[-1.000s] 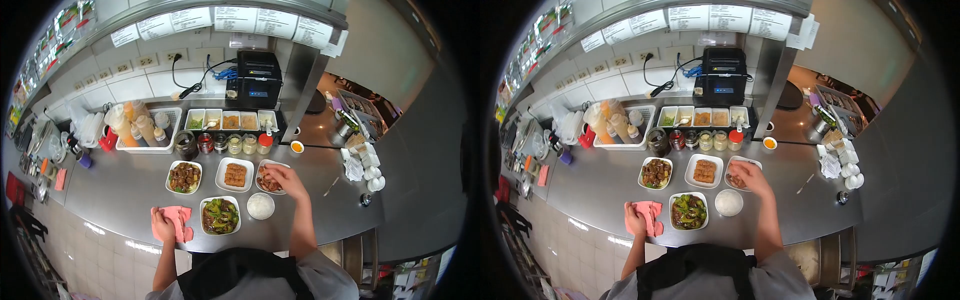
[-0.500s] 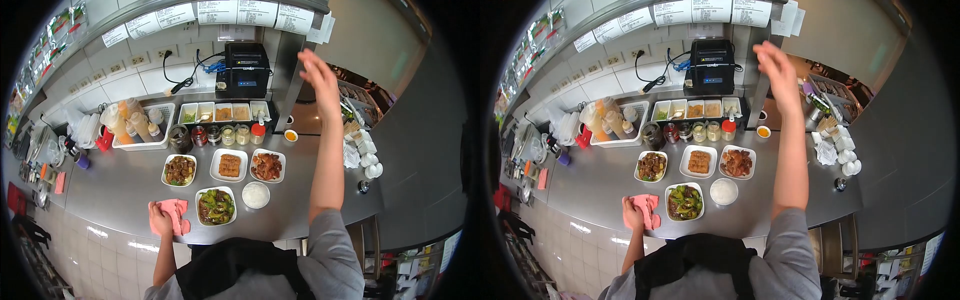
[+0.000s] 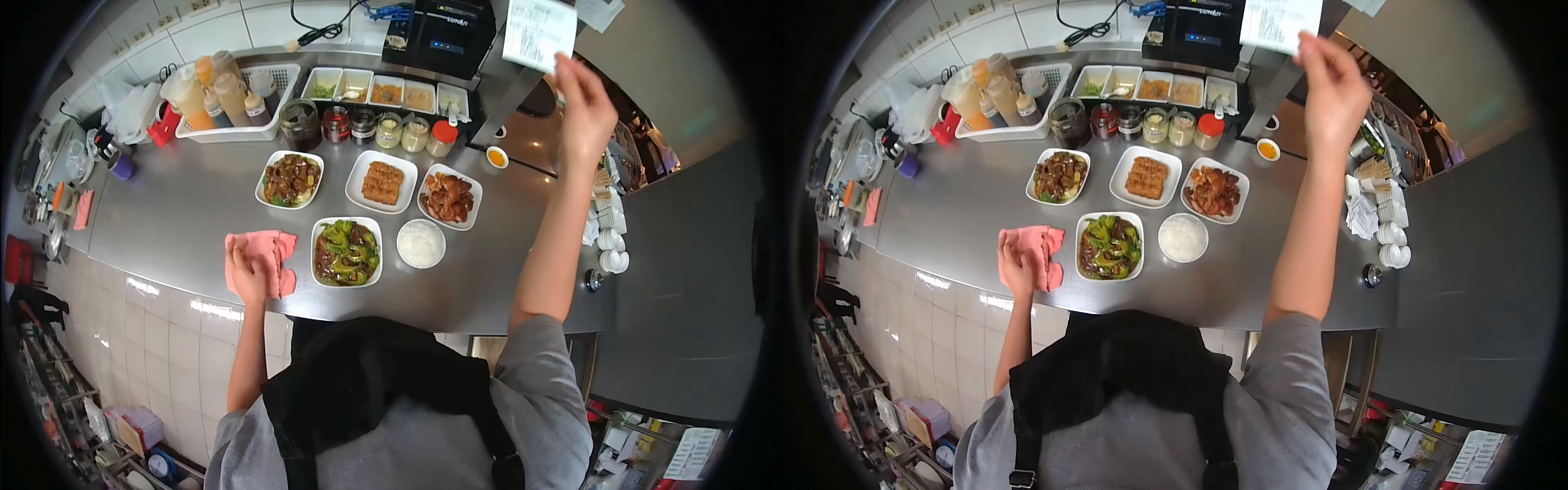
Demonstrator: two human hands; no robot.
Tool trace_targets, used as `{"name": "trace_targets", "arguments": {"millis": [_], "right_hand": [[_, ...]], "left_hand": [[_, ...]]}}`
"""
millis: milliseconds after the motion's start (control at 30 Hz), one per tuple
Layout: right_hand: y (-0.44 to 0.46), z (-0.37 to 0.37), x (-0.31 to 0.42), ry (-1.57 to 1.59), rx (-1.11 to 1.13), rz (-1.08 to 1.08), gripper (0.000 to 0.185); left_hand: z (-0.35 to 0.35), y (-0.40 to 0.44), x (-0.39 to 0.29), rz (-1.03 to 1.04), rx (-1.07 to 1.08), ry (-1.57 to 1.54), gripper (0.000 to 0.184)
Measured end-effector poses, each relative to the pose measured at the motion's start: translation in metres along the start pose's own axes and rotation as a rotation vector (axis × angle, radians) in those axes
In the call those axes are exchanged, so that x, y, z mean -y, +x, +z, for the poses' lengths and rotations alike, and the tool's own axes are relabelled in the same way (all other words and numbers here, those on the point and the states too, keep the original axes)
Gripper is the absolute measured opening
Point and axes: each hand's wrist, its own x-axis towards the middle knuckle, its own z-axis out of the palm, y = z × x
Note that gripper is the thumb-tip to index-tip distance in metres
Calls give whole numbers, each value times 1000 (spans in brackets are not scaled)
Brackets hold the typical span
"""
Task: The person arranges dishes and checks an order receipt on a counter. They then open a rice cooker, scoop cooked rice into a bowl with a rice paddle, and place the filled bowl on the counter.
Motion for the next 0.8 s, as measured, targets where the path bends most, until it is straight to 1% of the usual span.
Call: {"name": "trace_targets", "arguments": {"millis": [33,67,100,133,167,200,233,267,300,367,467,567,633,767,800], "right_hand": [[-20,-6,-5,-128,49,0,20],[-39,-12,-13,-198,121,47,18],[-59,-18,-21,-202,202,60,18],[-78,-25,-30,-278,276,46,25],[-96,-29,-30,-290,348,146,29],[-115,-30,-34,-252,357,262,35],[-135,-37,-53,-173,395,331,38],[-154,-36,-57,-66,433,402,43],[-172,-34,-59,-42,444,459,47],[-201,-30,-58,-19,477,567,44],[-221,-19,-52,58,472,606,41],[-223,-14,-46,58,502,618,39],[-223,-14,-46,56,541,603,39],[-225,-13,-44,61,550,611,38],[-226,-12,-44,56,557,609,38]], "left_hand": [[-4,-13,-9,-2,1,8,38],[-10,-26,-18,-3,2,17,35],[-17,-39,-29,-248,187,-267,22],[-17,-50,-34,-272,270,-349,18],[-15,-60,-38,-298,351,-432,17],[-10,-69,-38,-424,444,-576,20],[-5,-75,-39,-549,536,-722,23],[-1,-79,-48,-557,582,-755,30],[-4,-73,-63,-590,684,-741,37],[-5,-63,-92,-751,813,-888,41],[18,-69,-88,-740,810,-953,40],[30,-74,-81,-635,717,-874,39],[36,-75,-72,-644,664,-834,37],[31,-68,-49,-684,563,-792,36],[25,-62,-45,-629,553,-768,36]]}}
